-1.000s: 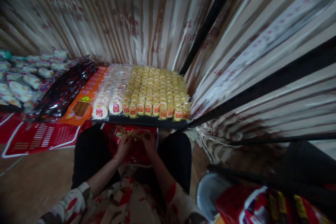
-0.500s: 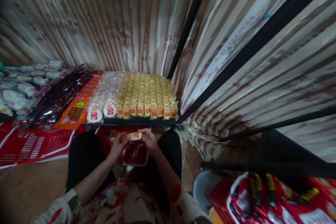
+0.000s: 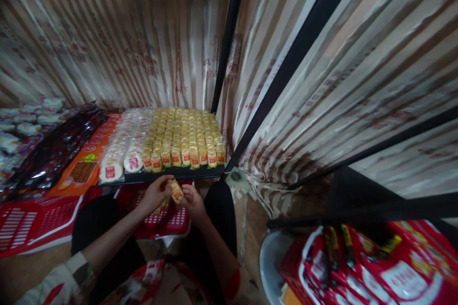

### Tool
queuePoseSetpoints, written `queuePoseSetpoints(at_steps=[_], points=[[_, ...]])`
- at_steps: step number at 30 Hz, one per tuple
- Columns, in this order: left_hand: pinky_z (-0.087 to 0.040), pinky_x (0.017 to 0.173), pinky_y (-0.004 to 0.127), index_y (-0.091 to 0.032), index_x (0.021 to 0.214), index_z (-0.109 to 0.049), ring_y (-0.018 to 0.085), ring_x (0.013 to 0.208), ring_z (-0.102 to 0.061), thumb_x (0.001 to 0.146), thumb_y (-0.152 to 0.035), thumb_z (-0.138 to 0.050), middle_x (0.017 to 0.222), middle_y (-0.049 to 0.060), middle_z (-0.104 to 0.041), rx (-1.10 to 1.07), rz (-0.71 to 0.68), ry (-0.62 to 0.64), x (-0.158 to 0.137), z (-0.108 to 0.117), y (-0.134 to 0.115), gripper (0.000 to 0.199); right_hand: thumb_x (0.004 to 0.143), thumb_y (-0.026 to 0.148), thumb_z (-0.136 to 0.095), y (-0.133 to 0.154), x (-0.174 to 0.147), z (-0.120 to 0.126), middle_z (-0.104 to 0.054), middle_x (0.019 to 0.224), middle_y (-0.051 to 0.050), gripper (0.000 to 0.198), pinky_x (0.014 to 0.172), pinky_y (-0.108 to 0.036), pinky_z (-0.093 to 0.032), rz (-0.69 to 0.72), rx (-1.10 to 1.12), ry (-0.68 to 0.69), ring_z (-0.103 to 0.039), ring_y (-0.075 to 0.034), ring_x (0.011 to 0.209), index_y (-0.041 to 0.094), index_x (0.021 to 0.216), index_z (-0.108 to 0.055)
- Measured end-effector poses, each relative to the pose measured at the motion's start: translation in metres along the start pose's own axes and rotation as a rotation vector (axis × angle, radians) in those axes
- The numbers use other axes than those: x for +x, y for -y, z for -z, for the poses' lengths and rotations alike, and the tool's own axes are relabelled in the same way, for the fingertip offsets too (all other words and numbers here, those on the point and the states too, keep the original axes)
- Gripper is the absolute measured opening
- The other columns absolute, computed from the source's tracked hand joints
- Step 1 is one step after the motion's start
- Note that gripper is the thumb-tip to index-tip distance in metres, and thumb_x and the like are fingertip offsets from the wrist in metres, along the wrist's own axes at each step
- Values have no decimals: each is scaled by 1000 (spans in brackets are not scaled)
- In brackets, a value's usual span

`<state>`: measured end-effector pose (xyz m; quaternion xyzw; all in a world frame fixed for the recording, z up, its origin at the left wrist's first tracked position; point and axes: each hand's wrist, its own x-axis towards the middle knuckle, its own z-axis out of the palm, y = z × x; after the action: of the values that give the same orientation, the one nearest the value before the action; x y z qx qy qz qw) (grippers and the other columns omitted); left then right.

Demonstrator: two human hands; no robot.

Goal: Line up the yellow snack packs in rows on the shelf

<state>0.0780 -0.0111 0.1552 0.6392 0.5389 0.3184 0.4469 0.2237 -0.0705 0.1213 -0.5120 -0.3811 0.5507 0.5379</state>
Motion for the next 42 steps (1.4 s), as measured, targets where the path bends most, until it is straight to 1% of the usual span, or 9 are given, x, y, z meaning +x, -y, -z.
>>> queuePoseSetpoints(at_steps=[5, 7, 10, 13, 19, 24, 28, 37, 42], points=[[-46, 81, 29, -15, 106, -60, 16, 83, -59, 70, -11, -55, 99, 7, -62, 135, -126, 81, 19, -22, -26, 36, 73, 32, -59, 7, 7, 15, -65, 101, -7, 30, 86, -36, -50, 134, -85, -99, -62, -20, 95, 22, 100, -56], [-46, 81, 29, -16, 106, -59, 16, 83, -59, 72, -11, -55, 102, 7, -62, 156, -169, 74, 27, -30, -40, 35, 77, 31, -54, 13, 9, 23, -61, 109, -9, 32, 88, -37, -49, 209, -228, -220, -60, -20, 99, 21, 107, -55], [-46, 86, 33, -17, 109, -56, 17, 89, -58, 74, -12, -54, 106, 6, -61, 225, -259, 44, 38, -43, -60, 35, 81, 28, -48, 24, 9, 32, -55, 115, -11, 33, 93, -40, -45, 396, -536, -455, -54, -21, 107, 18, 112, -55], [-46, 88, 36, -16, 113, -52, 18, 94, -57, 77, -12, -52, 109, 8, -59, 307, -354, 45, 47, -55, -74, 36, 84, 23, -42, 30, 9, 39, -55, 110, -11, 30, 94, -42, -43, 535, -733, -560, -50, -21, 109, 17, 109, -58], [-45, 90, 35, -13, 112, -52, 19, 99, -56, 79, -8, -48, 107, 10, -58, 433, -406, 32, 61, -72, -78, 33, 85, 16, -37, 24, 12, 48, -60, 107, -10, 34, 92, -38, -46, 625, -778, -486, -54, -19, 104, 17, 111, -59], [-45, 90, 34, -14, 112, -50, 18, 99, -54, 80, -9, -48, 104, 9, -57, 488, -443, 20, 67, -77, -80, 32, 85, 14, -36, 16, 21, 52, -59, 115, -10, 39, 96, -38, -45, 631, -777, -425, -54, -18, 109, 18, 117, -57], [-44, 91, 35, -15, 112, -50, 19, 101, -52, 81, -10, -47, 105, 8, -56, 559, -465, 19, 70, -81, -84, 32, 84, 13, -37, 12, 31, 52, -57, 117, -12, 41, 97, -37, -45, 634, -771, -435, -54, -19, 111, 16, 119, -57], [-49, 84, 35, -16, 115, -47, 18, 94, -55, 82, -12, -47, 114, 10, -46, 534, -416, -39, 74, -83, -83, 34, 81, 8, -37, 11, 42, 49, -50, 115, -13, 49, 95, -38, -46, 645, -822, -425, -51, -20, 109, 17, 126, -52], [-49, 84, 35, -16, 111, -47, 18, 97, -54, 84, -12, -43, 110, 10, -45, 509, -473, -85, 67, -81, -74, 28, 78, 6, -38, 12, 42, 50, -46, 117, -13, 54, 96, -40, -45, 649, -881, -400, -48, -21, 110, 18, 130, -48]])
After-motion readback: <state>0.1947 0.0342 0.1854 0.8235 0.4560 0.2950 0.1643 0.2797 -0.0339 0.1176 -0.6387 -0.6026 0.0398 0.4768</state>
